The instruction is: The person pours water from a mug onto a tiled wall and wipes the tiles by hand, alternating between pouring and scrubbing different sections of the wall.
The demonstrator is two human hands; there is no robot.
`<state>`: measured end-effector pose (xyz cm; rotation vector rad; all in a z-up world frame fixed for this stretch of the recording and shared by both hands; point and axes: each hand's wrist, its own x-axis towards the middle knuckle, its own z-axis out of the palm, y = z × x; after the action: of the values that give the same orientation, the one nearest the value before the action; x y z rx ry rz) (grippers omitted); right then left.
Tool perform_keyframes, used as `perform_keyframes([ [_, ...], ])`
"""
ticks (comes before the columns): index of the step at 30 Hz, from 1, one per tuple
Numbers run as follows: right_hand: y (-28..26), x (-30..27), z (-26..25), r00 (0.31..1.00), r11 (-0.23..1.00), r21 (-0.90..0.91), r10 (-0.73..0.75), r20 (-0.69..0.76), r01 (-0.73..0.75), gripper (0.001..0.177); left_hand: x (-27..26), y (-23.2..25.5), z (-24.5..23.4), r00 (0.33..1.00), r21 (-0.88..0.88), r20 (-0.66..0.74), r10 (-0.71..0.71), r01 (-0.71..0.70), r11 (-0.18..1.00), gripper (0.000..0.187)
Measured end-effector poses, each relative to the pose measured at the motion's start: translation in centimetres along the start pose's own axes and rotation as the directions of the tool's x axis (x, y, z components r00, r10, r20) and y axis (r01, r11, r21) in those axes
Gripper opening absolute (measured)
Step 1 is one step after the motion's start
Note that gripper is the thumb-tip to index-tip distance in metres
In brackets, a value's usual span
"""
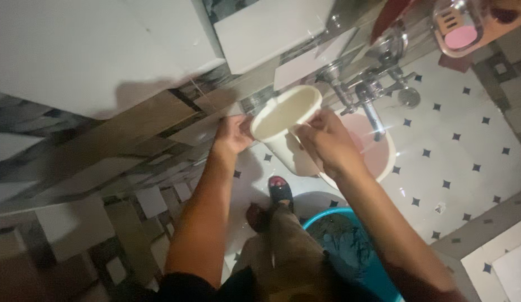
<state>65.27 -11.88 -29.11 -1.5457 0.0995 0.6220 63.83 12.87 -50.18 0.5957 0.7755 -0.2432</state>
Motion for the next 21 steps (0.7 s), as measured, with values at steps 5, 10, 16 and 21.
perform_keyframes([
  [5, 0.3, 1.3, 0.6, 0.999, 0.998, 0.066, -0.011, 0.042, 0.009, 0.034, 2.0, -1.2, -1.7, 0.997, 0.155, 0.075, 0.011, -0.023, 0.988, 0.041],
  [10, 1.8, 0.7, -0.4, 1.000, 0.977, 0.212, -0.006, -0.013, 0.009, 0.025, 1.5, -1.9, -2.0, 0.998, 0.365, -0.038, -0.046, 0.056, 0.929, 0.048],
  [16, 2.8, -1.6, -0.1, 0.989, 0.978, 0.206, -0.015, -0.146, 0.045, 0.025, 1.5, -0.5, 0.9, 0.982, 0.432, 0.067, -0.174, 0.129, 0.893, 0.059],
  [21, 3.2, -1.7, -1.2, 0.965, 1.000, 0.000, -0.008, -0.262, 0.008, 0.029, 1.4, 0.0, 2.9, 0.906, -0.882, 0.109, -0.410, 0.278, 0.380, 0.069],
])
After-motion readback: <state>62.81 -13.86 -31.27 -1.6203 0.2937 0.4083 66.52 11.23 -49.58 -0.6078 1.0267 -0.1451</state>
